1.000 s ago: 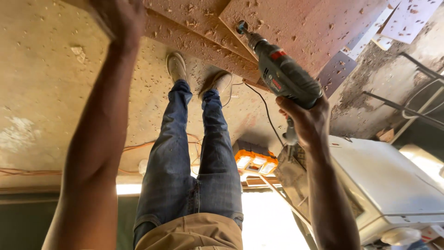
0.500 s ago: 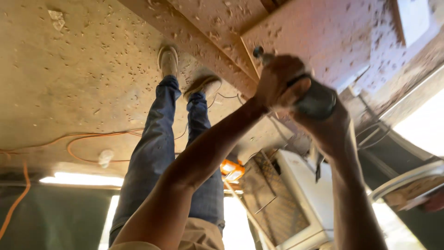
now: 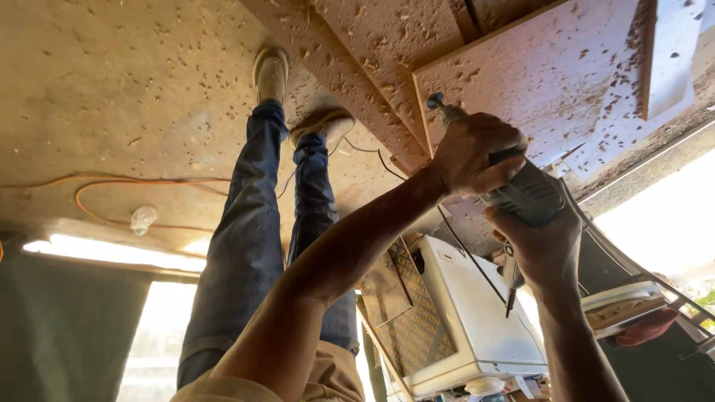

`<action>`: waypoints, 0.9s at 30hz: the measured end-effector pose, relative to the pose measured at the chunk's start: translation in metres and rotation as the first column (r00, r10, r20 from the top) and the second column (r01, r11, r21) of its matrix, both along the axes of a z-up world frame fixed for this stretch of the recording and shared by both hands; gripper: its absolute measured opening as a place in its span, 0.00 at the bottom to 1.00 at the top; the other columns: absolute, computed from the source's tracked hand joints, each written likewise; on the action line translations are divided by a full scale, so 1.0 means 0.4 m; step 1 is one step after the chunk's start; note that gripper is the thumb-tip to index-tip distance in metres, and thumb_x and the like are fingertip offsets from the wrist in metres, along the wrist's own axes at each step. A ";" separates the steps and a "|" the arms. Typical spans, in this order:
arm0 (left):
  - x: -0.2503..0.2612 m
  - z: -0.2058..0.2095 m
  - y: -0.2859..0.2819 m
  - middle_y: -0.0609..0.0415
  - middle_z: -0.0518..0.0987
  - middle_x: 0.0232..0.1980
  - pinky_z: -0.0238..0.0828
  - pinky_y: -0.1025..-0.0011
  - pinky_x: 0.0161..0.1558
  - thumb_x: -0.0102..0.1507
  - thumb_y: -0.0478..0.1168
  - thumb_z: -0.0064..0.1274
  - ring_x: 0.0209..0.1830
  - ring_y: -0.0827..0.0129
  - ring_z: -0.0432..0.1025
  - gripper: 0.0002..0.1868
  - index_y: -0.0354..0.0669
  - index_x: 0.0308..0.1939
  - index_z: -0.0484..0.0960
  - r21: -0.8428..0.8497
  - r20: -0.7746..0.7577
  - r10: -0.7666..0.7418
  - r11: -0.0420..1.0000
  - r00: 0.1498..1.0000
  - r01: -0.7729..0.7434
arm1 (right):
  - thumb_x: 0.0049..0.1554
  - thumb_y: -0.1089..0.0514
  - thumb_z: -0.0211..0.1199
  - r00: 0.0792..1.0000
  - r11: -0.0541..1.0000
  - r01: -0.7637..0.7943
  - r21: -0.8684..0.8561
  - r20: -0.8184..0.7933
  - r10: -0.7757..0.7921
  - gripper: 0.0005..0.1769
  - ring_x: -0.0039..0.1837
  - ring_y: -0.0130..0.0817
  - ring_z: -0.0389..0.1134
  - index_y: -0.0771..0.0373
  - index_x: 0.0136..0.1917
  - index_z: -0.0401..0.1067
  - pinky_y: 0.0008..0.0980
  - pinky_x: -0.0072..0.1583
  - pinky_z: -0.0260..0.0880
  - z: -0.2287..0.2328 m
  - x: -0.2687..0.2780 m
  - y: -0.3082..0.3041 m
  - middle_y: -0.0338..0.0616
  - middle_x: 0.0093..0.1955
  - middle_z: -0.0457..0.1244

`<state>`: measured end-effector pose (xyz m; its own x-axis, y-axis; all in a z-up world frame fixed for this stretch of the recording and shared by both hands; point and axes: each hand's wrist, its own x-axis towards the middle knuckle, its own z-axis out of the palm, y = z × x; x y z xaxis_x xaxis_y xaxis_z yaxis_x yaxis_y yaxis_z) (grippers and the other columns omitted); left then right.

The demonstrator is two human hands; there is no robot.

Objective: Drilling a hole into a wooden panel using a power drill and then carrying the panel to a cabinet.

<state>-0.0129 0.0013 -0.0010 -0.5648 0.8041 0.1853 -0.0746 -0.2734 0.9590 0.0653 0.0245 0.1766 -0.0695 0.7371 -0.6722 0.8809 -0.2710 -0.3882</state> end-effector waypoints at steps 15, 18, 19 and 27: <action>-0.002 0.010 -0.018 0.54 0.73 0.24 0.67 0.62 0.31 0.65 0.62 0.41 0.26 0.58 0.77 0.22 0.53 0.32 0.79 -0.065 0.025 -0.005 0.998 1.000 0.006 | 0.47 0.68 0.73 0.999 1.000 -0.015 0.011 -0.048 0.015 0.26 0.39 0.39 0.68 0.73 0.58 0.69 0.34 0.39 0.71 0.020 -0.031 -0.003 0.57 0.40 0.63; -0.032 0.034 -0.028 0.54 0.78 0.27 0.64 0.58 0.34 0.69 0.57 0.32 0.28 0.56 0.74 0.24 0.47 0.33 0.76 -0.061 -0.065 -0.071 0.996 0.995 0.067 | 0.44 0.62 0.71 0.983 0.998 -0.065 -0.010 0.173 0.065 0.28 0.36 0.22 0.62 0.57 0.60 0.74 0.24 0.38 0.66 0.021 -0.051 -0.012 0.35 0.38 0.65; -0.026 0.028 -0.024 0.52 0.75 0.25 0.66 0.58 0.32 0.67 0.58 0.37 0.26 0.54 0.74 0.22 0.49 0.31 0.77 -0.020 -0.008 -0.026 0.999 1.000 0.026 | 0.43 0.66 0.73 0.997 0.998 -0.045 0.033 0.064 0.043 0.27 0.37 0.31 0.65 0.65 0.57 0.73 0.30 0.37 0.68 0.011 -0.031 -0.017 0.47 0.38 0.63; -0.002 0.013 -0.024 0.49 0.74 0.24 0.70 0.59 0.31 0.66 0.58 0.43 0.25 0.53 0.76 0.21 0.48 0.32 0.81 0.024 0.082 0.044 0.999 0.996 -0.046 | 0.45 0.59 0.76 0.980 0.981 -0.180 0.068 0.098 0.173 0.35 0.52 0.48 0.67 0.66 0.66 0.71 0.49 0.49 0.66 0.020 -0.017 -0.017 0.60 0.51 0.65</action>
<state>-0.0136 -0.0083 0.0043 -0.6145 0.7730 0.1580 -0.1387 -0.3030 0.9428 0.0585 0.0175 0.1846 -0.1436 0.7681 -0.6240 0.9449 -0.0809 -0.3171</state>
